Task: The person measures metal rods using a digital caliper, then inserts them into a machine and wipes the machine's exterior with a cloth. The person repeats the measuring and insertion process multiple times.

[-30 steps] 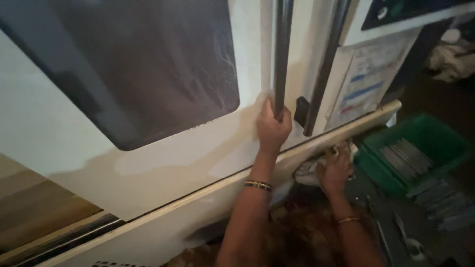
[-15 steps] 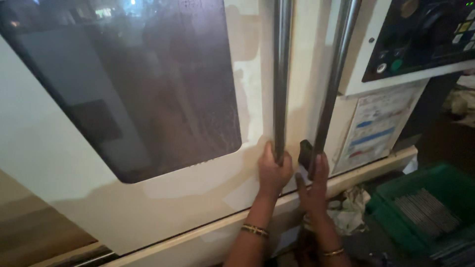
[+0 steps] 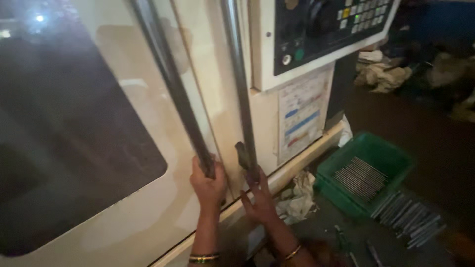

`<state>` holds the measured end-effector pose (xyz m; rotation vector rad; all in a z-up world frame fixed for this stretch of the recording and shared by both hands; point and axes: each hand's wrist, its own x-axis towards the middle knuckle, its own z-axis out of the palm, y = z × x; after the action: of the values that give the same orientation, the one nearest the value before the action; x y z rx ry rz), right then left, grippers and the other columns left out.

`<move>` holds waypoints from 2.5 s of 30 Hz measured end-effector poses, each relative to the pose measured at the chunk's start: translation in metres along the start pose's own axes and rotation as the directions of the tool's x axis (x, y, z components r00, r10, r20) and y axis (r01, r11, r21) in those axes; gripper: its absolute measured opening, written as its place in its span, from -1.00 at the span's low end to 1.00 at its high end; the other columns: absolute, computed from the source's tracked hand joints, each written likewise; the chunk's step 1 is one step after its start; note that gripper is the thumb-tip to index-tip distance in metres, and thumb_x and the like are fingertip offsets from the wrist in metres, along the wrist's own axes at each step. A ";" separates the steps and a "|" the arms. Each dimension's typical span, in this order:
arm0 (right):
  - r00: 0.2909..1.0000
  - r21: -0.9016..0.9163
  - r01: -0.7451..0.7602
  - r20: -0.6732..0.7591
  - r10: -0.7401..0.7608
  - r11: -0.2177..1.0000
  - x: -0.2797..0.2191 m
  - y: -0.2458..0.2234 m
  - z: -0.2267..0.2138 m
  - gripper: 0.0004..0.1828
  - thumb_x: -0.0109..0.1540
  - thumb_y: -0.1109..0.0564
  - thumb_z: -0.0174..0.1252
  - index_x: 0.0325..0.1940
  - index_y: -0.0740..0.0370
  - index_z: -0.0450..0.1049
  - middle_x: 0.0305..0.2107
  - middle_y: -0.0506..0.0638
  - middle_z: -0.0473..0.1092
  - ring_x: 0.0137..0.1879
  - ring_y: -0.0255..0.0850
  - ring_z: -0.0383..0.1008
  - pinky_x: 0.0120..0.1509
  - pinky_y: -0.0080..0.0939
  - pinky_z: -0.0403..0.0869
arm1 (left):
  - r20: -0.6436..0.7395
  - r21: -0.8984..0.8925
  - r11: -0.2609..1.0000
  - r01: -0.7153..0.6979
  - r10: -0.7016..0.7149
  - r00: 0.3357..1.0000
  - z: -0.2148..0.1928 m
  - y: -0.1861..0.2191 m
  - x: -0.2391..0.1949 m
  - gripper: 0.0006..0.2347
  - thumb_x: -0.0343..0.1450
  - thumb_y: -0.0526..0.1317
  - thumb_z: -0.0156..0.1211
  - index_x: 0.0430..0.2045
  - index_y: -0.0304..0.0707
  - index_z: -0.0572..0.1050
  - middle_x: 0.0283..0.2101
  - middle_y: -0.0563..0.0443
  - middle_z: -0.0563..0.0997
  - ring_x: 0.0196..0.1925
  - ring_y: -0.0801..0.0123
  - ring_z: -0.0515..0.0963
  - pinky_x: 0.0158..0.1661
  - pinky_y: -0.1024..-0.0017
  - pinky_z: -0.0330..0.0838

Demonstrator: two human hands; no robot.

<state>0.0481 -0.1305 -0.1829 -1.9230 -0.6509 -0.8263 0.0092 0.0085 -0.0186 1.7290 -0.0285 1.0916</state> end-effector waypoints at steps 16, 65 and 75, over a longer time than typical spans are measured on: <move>0.993 -0.003 0.121 0.000 -0.121 0.993 0.003 -0.009 -0.004 -0.13 0.23 0.12 0.30 0.55 0.20 0.06 0.46 0.49 -0.13 0.52 0.48 0.05 0.45 0.24 0.28 | -0.034 -0.033 0.999 -0.012 0.011 0.999 0.001 0.006 -0.003 -0.94 0.45 -0.39 0.15 -0.27 -0.33 0.44 -0.66 0.15 0.30 -0.60 0.62 0.26 -0.52 0.53 0.16; 0.988 -0.277 0.123 -0.053 -0.143 0.953 -0.012 0.008 0.004 -0.13 0.29 0.18 0.14 0.57 0.34 -0.15 0.44 0.49 -0.03 0.46 0.45 0.16 0.48 0.35 0.21 | 0.004 -0.104 0.993 0.048 -0.048 0.999 0.001 0.004 -0.007 -0.94 0.50 -0.34 0.15 -0.25 -0.31 0.42 -0.56 0.20 0.40 -0.55 0.67 0.34 -0.48 0.60 0.22; 0.927 -0.344 0.196 -0.239 -0.288 0.918 -0.025 0.007 0.017 0.03 0.37 0.16 0.17 0.57 0.57 -0.45 0.45 0.69 -0.44 0.59 0.61 -0.41 0.66 0.41 -0.21 | 0.005 -0.117 0.993 0.011 -0.010 1.000 0.000 -0.001 -0.007 -0.92 0.48 -0.35 0.17 -0.24 -0.33 0.42 -0.49 0.12 0.47 -0.49 0.61 0.41 -0.41 0.56 0.34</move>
<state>0.0418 -0.1210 -0.2115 -1.9691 -0.6170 -1.4127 0.0057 0.0054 -0.0236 1.6251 -0.0846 1.0580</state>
